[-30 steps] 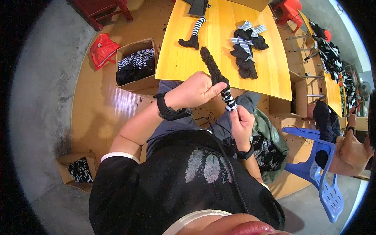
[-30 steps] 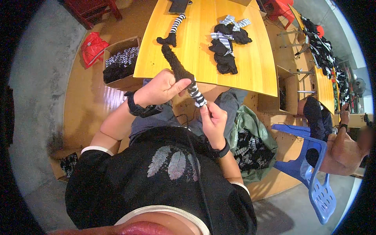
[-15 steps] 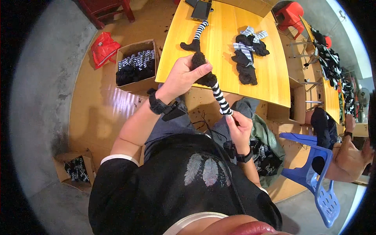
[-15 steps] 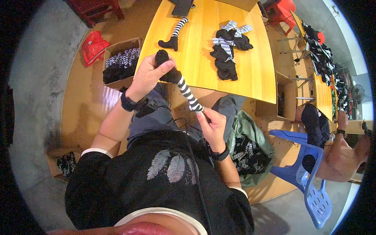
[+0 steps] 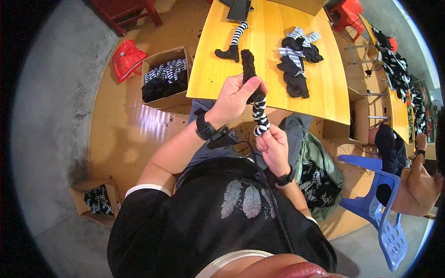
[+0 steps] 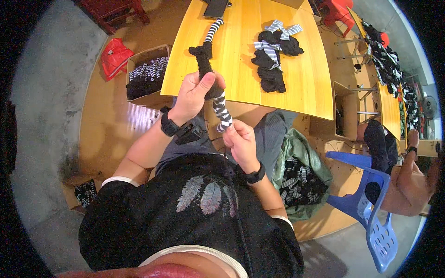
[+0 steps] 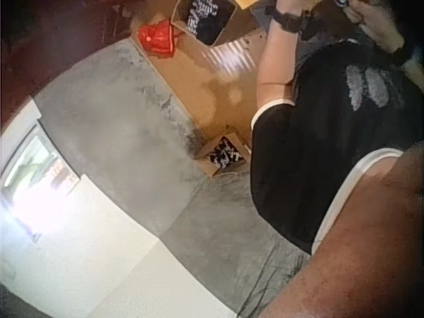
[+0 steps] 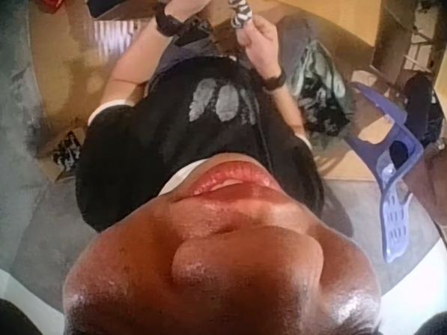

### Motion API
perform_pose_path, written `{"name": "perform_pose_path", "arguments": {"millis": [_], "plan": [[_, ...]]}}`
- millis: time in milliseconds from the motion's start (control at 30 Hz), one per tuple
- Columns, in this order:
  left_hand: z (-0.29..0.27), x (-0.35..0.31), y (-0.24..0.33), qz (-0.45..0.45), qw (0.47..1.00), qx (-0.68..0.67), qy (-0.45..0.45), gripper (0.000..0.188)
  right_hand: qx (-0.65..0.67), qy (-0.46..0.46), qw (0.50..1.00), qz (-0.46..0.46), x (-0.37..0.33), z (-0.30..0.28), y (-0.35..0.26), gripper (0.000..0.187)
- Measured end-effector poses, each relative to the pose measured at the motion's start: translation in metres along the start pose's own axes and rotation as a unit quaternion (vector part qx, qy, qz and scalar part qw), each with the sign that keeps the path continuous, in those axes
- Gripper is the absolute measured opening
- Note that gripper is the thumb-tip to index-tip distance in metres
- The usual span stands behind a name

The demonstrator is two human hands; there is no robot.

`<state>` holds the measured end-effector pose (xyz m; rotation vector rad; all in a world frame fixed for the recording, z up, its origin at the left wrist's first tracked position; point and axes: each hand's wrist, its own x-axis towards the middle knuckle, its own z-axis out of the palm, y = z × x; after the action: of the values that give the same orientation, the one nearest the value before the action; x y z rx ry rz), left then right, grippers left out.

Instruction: Assembling and stuffing striped fabric components using a rod tool.

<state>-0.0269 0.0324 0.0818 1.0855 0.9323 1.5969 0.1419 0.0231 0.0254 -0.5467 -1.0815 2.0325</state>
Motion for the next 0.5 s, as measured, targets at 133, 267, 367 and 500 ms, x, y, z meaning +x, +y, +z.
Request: {"name": "perform_pose_path", "arguments": {"millis": [133,267,367,500], "plan": [[-0.011,0.002,-0.002,-0.035,0.996,0.082,-0.007,0.025,-0.049,0.036,0.998,0.029,0.001,-0.013,-0.007,0.015],[-0.035,0.008,0.012,-0.178,0.969,0.158,-0.07,0.023,-0.272,0.073,0.959,-0.033,-0.001,-0.039,-0.022,0.011],[-0.054,0.014,0.006,-0.249,0.948,0.184,-0.08,0.023,-0.332,0.05,0.941,-0.037,-0.005,-0.06,-0.032,0.011],[-0.062,0.034,0.002,-0.22,0.958,0.183,0.014,0.019,-0.29,0.088,0.953,0.006,-0.01,-0.072,-0.031,0.016]]}}
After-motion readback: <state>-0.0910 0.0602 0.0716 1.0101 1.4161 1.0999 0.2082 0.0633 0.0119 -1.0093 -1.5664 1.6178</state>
